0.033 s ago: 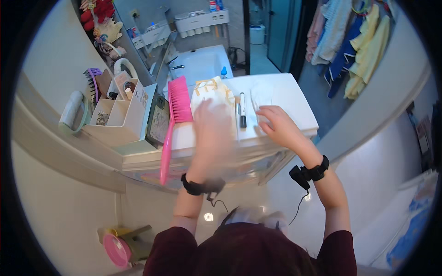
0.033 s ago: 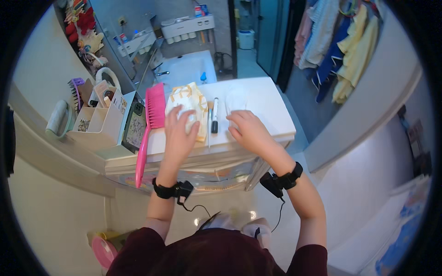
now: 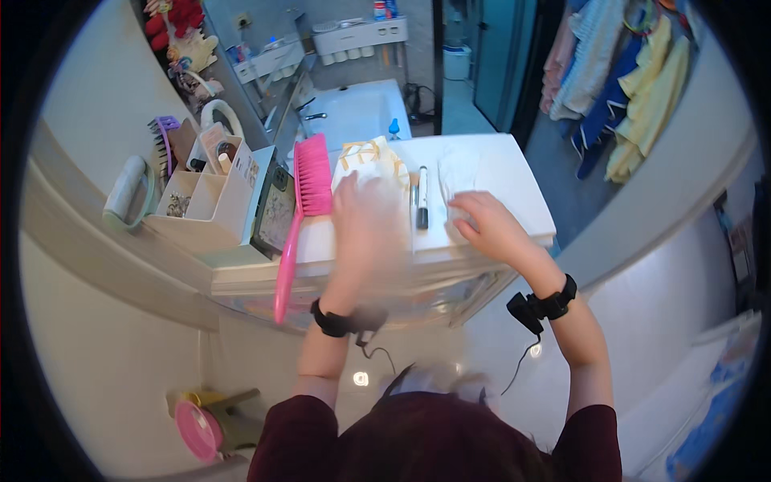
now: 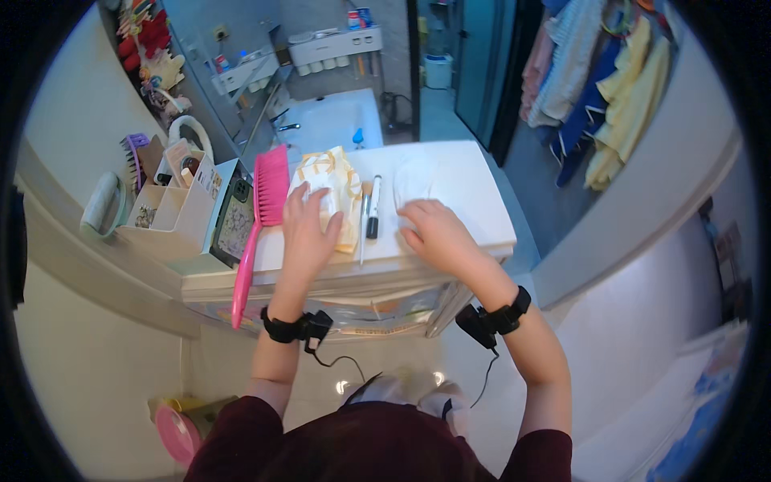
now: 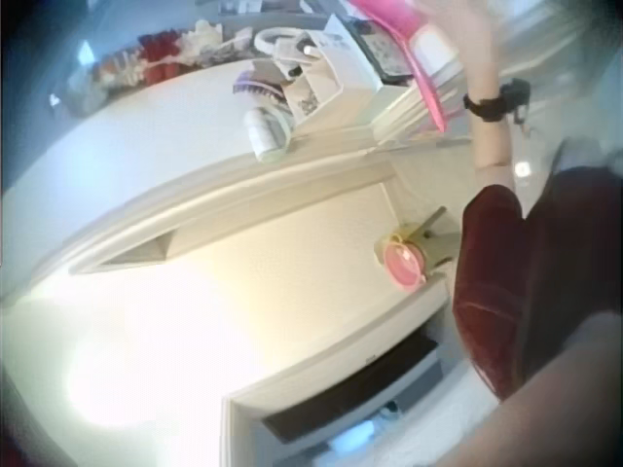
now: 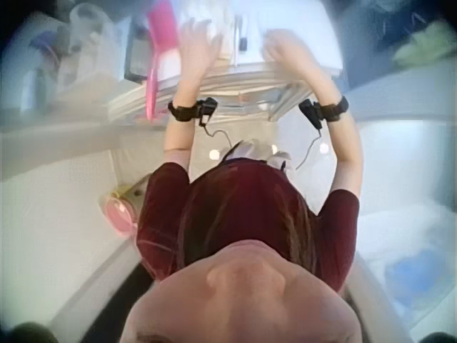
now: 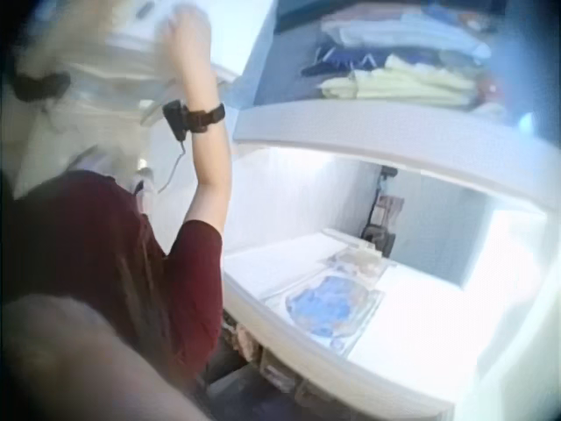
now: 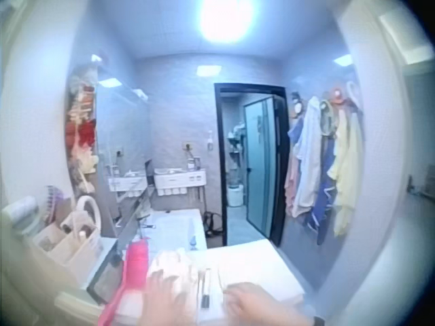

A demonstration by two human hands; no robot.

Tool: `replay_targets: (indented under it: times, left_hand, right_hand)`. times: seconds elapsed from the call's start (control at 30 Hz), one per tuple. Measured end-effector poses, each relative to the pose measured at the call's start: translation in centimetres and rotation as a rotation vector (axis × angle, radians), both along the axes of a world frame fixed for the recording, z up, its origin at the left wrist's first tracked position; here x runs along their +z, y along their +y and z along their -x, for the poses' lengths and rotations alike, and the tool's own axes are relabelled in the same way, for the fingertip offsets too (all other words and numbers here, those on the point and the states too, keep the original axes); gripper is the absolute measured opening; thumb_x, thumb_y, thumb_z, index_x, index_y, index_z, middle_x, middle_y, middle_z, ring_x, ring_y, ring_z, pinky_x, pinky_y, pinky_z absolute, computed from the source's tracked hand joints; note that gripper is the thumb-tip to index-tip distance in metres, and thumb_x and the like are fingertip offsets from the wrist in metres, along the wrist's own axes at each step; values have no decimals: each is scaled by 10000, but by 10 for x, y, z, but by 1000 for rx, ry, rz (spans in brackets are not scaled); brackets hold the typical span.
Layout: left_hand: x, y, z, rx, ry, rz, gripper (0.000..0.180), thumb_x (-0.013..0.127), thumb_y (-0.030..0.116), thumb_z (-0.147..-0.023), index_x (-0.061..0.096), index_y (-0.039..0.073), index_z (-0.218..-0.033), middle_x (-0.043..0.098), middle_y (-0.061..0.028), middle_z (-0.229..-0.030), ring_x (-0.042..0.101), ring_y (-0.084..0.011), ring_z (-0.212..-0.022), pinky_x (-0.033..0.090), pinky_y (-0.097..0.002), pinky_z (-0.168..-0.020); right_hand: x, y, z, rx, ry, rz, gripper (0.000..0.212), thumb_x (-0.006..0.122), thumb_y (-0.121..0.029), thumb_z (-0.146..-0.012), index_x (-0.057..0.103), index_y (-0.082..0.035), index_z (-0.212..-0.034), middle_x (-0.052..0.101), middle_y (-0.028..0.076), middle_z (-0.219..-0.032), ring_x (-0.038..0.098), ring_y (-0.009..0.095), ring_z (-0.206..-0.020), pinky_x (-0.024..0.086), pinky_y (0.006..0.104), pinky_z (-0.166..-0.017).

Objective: The person wipes the floor and a chair using a cloth, washes cloths in a sink, and tidies a desk by placing a notebook and a spray bottle into a drawer.

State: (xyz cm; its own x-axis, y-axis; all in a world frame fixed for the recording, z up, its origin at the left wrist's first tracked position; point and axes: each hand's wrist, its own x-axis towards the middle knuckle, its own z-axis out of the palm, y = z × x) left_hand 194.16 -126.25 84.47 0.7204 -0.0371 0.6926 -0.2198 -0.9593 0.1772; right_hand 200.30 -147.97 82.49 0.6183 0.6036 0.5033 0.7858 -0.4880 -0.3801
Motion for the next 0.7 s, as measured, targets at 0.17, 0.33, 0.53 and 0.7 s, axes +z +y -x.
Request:
replay_targets:
  times: [0.17, 0.33, 0.53, 0.7]
  left_hand:
    - [-19, 15, -36, 390, 150, 144, 295, 548, 170, -801, 533, 13, -1051, 553, -261, -988, 537, -390, -919, 425, -461, -784]
    - [-25, 37, -15, 464, 165, 286, 230, 451, 143, -844, 523, -23, -985, 584, -237, -735, 572, -401, -708, 444, -473, -637]
    - [-36, 30, -10, 458, 93, 415, 232, 473, 160, -861, 508, -8, -1017, 582, -258, -790, 562, -420, -742, 437, -467, -641]
    - [-49, 22, -19, 567, 95, 513, 319, 462, 138, -863, 409, 40, -1162, 593, -235, -769, 573, -413, -729, 437, -466, -645]
  right_hand:
    - [14, -31, -35, 277, 121, 213, 166, 551, -133, -771, 595, -31, -893, 593, 127, -914, 560, 306, -868, 448, 385, -765]
    - [39, -23, -57, 455, 206, 262, 158, 539, -165, -795, 602, -42, -874, 597, 135, -861, 571, 316, -814, 458, 401, -705]
    - [78, 48, -86, 573, -11, 309, 188, 548, -170, -795, 610, -36, -912, 605, 144, -864, 593, 295, -799, 471, 375, -708]
    - [42, 124, -112, 528, -91, 368, 193, 558, -201, -768, 615, -55, -880, 601, 165, -894, 584, 327, -806, 470, 399, -714]
